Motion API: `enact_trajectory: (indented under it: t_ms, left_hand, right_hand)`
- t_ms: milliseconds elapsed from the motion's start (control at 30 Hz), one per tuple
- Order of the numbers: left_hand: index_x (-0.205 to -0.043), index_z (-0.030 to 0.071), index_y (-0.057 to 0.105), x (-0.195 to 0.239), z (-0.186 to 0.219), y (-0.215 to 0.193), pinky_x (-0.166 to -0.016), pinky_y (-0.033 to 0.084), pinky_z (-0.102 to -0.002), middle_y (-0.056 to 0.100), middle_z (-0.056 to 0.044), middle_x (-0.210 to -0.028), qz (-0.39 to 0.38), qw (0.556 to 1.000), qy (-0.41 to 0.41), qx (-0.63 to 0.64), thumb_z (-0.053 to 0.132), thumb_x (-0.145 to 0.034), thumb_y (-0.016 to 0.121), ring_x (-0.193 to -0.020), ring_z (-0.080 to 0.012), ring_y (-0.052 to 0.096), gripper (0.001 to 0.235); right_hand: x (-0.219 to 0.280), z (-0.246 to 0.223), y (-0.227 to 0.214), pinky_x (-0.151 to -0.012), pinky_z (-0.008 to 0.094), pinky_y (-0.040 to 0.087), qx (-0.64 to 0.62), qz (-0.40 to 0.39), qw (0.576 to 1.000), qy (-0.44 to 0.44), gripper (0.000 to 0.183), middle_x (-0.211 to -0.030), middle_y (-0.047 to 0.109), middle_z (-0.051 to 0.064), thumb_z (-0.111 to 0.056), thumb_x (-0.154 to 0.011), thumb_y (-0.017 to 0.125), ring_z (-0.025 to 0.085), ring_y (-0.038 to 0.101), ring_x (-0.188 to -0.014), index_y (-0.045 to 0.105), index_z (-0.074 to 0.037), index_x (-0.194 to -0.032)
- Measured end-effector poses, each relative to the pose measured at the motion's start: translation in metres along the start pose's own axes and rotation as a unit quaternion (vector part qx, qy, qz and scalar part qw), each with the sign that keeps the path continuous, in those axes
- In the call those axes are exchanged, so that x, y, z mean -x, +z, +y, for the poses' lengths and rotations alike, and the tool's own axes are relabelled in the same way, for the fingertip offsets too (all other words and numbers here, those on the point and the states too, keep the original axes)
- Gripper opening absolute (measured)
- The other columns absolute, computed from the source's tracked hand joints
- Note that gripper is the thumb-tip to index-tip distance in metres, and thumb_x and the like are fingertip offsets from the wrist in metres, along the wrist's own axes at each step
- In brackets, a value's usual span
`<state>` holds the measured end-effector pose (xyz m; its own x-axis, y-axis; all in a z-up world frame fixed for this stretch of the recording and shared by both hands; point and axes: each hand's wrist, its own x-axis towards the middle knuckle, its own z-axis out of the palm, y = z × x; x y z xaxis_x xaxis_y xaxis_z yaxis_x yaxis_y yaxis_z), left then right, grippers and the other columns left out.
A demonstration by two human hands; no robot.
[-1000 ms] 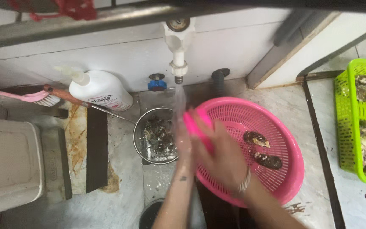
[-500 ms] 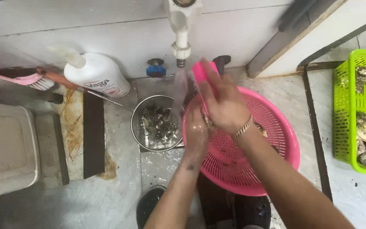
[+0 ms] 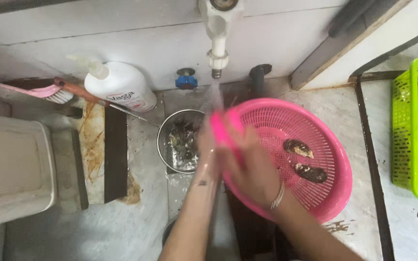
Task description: The person scrubs oysters with a pink brush under running water and places them into a green basket. They repeat this process for several oysters, handling them one at a time from a pink colander.
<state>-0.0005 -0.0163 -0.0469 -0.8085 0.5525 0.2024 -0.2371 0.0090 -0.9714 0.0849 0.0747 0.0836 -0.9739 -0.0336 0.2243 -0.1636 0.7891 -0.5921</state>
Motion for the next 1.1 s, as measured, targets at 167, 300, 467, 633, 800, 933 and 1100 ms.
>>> enact_trajectory:
  t_ms: [167,300,467,633,800,933,1100]
  left_hand:
    - [-0.139,0.005,0.07,-0.004,-0.016,-0.01,-0.099,0.05,-0.044,0.066,-0.017,-0.128,0.334,0.638,0.202,-0.664,0.067,-0.122,0.052,-0.118,-0.0314,0.065,0.066]
    - [-0.101,0.006,0.09,-0.013,-0.028,0.003,-0.063,0.073,-0.039,0.086,-0.018,-0.081,0.425,0.167,0.25,-0.854,0.085,-0.11,0.066,-0.073,-0.033,0.089,0.084]
    - [-0.173,0.023,0.068,0.0,-0.002,0.035,-0.11,0.069,-0.056,0.082,-0.022,-0.151,0.407,0.355,0.302,-0.786,0.022,-0.11,0.085,-0.125,-0.0411,0.084,0.065]
    - [-0.184,0.018,0.053,0.011,-0.002,0.02,-0.131,0.052,-0.06,0.069,-0.019,-0.169,0.351,0.509,0.246,-0.746,0.035,-0.114,0.074,-0.152,-0.0368,0.066,0.075]
    - [-0.195,0.014,0.037,0.002,-0.01,0.016,-0.152,0.036,-0.065,0.055,-0.016,-0.187,0.276,0.633,0.192,-0.697,0.048,-0.118,0.063,-0.18,-0.0323,0.048,0.089]
    - [-0.198,0.025,0.031,-0.018,-0.092,-0.014,-0.133,0.054,-0.052,0.057,-0.006,-0.187,0.224,0.512,0.238,-0.794,0.034,-0.107,0.077,-0.162,-0.0258,0.062,0.103]
    - [-0.202,0.006,-0.004,-0.001,0.042,-0.001,-0.156,0.018,-0.066,-0.01,-0.033,-0.207,-0.076,0.873,-0.032,-0.481,0.044,-0.092,0.099,-0.192,-0.0509,0.007,0.156]
  right_hand:
    - [-0.041,0.047,-0.014,-0.097,0.058,0.065,-0.108,0.063,0.989,0.077,0.063,-0.124,0.08,0.029,-0.034,-0.121,0.07,0.052,0.082,-0.115,0.069,-0.006,-0.178]
    - [-0.023,0.025,0.005,-0.129,0.044,0.06,-0.243,0.139,0.96,0.015,0.058,-0.171,0.074,0.026,-0.031,-0.135,0.053,0.038,0.073,-0.156,0.051,-0.011,-0.19]
    - [0.013,0.035,0.036,-0.107,0.055,0.062,-0.122,0.116,0.984,0.055,0.055,-0.123,0.082,0.027,-0.028,-0.121,0.079,0.044,0.08,-0.111,0.074,0.0,-0.168]
    - [-0.012,0.031,0.019,-0.126,0.052,0.061,-0.025,0.178,0.983,0.029,0.063,-0.15,0.082,0.029,-0.037,-0.129,0.07,0.045,0.078,-0.144,0.058,-0.014,-0.186]
    - [0.028,-0.007,0.028,-0.122,0.057,0.05,-0.151,0.029,0.982,0.109,0.071,-0.175,0.066,0.032,-0.029,-0.126,0.059,0.049,0.067,-0.133,0.04,-0.016,-0.193]
    - [-0.023,0.023,-0.011,-0.09,0.048,0.053,-0.062,0.117,0.988,0.079,0.055,-0.137,0.065,0.02,-0.033,-0.125,0.066,0.035,0.058,-0.104,0.057,-0.02,-0.177]
    - [0.013,-0.018,-0.004,-0.085,0.063,0.07,-0.101,0.046,0.993,0.048,0.078,-0.134,0.075,0.038,-0.029,-0.107,0.083,0.06,0.084,-0.108,0.065,-0.027,-0.183]
